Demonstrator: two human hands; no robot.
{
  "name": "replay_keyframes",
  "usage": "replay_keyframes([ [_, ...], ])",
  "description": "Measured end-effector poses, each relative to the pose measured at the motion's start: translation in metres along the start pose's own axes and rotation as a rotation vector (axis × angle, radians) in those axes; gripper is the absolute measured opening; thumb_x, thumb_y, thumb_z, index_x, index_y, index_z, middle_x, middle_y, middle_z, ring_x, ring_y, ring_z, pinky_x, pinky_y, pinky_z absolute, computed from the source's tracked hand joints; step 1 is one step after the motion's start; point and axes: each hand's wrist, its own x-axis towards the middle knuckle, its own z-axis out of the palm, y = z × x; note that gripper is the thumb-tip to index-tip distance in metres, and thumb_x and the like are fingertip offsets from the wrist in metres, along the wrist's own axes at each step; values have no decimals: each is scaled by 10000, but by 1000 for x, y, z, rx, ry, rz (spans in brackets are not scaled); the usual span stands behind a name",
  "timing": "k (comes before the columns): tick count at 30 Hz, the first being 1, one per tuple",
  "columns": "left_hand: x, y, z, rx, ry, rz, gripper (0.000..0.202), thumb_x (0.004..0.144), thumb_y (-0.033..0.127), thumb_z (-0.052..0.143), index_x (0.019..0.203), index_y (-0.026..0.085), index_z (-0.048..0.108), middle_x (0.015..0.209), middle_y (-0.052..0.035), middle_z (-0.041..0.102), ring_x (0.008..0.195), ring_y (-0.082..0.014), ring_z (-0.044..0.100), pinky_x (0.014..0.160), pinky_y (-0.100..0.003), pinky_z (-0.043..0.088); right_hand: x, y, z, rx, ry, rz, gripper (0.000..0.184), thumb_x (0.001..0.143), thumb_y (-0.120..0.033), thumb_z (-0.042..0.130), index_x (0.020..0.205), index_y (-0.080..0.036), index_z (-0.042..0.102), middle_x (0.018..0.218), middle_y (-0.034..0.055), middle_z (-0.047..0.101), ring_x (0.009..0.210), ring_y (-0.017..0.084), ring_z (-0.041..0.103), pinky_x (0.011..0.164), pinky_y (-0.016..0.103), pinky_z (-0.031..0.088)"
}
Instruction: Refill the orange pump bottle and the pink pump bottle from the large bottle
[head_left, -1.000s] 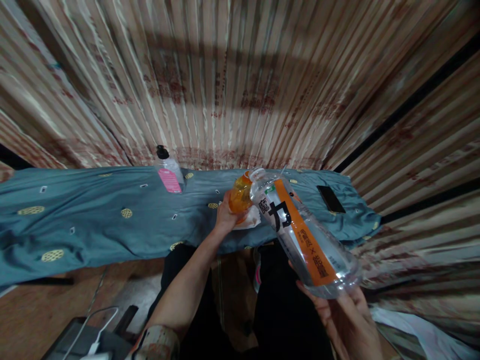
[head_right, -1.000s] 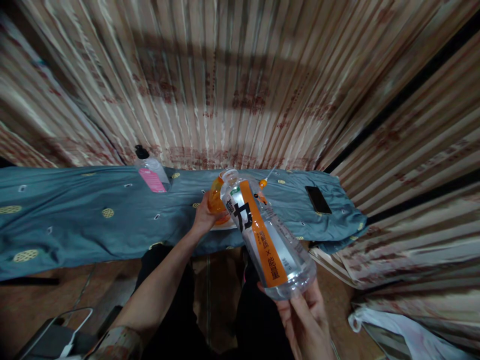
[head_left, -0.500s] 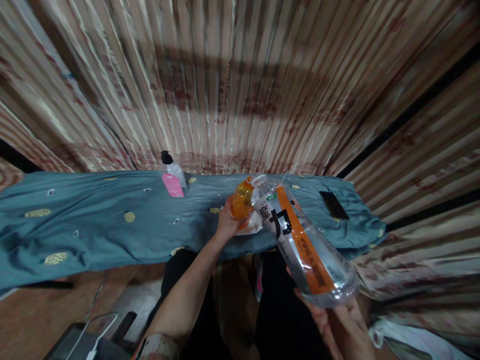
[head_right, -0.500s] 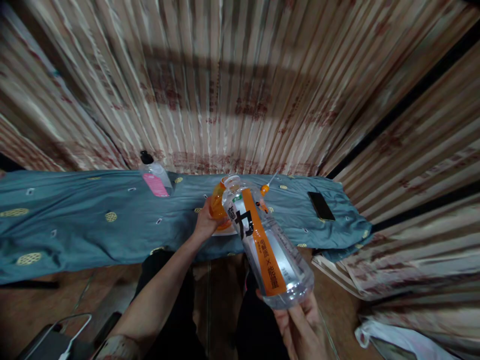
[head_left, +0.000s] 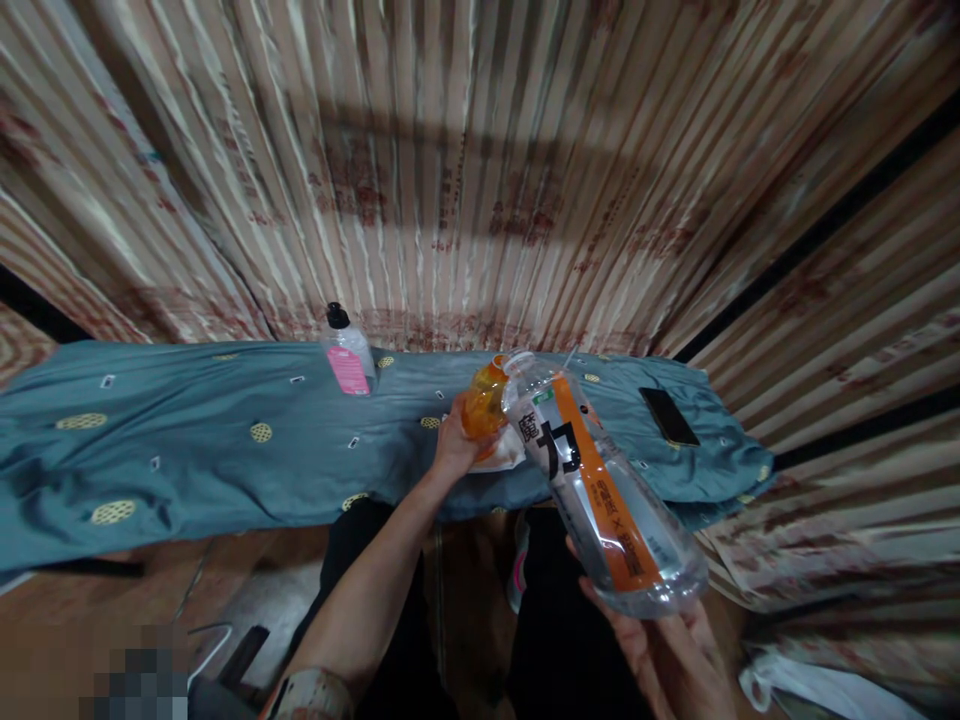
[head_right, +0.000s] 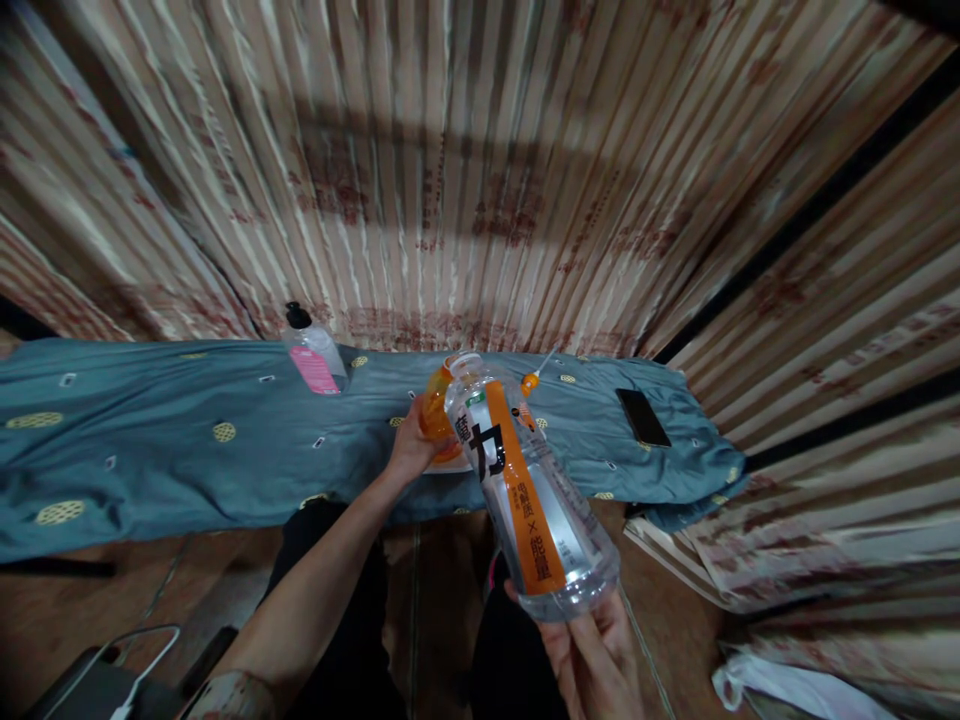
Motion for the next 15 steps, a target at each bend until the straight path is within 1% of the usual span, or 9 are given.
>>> replay_keyframes([
  [2,0,-1,0,13,13,-14,684,592,161,944,1193,246,628,1048,-31,803,994,-291,783,940,-435,617,0,0,0,-1,6,9,520,807,-386,905,1294,-408,725,1235,56,821,1153,316,782,1066,569,577],
  [5,1,-3,1,22,21,-29,710,571,136,941,1205,233,638,1035,-40,805,996,-304,786,939,-440,617,-1,0,7,15,52,25,579,718,-415,964,1253,-406,741,1175,52,838,1088,314,805,1003,539,619],
  [6,1,-3,1,20,20,-25,714,568,133,941,1207,231,640,1043,-44,805,1003,-306,786,945,-442,616,-2,0,10,24,68,17,588,711,-421,968,1253,-407,740,1169,49,840,1070,309,811,995,538,623],
  [10,1,-4,2,4,13,-15,704,585,155,941,1216,241,640,1054,-38,806,1005,-291,786,961,-444,612,-2,5,10,46,63,-5,578,782,-404,923,1319,-406,708,1230,59,822,1092,299,805,984,522,633],
  [13,0,-3,2,4,9,-13,711,596,163,937,1235,244,635,1064,-32,804,1011,-282,786,952,-432,619,-1,9,6,45,56,-33,631,775,-425,924,1359,-415,683,1236,64,820,1089,313,805,957,522,646],
  [15,0,-1,2,24,11,-9,720,592,169,941,1240,243,635,1083,-35,802,1025,-283,785,957,-426,619,-1,9,6,26,43,-28,630,809,-437,900,1391,-430,659,1271,62,808,1124,306,794,1004,537,623],
])
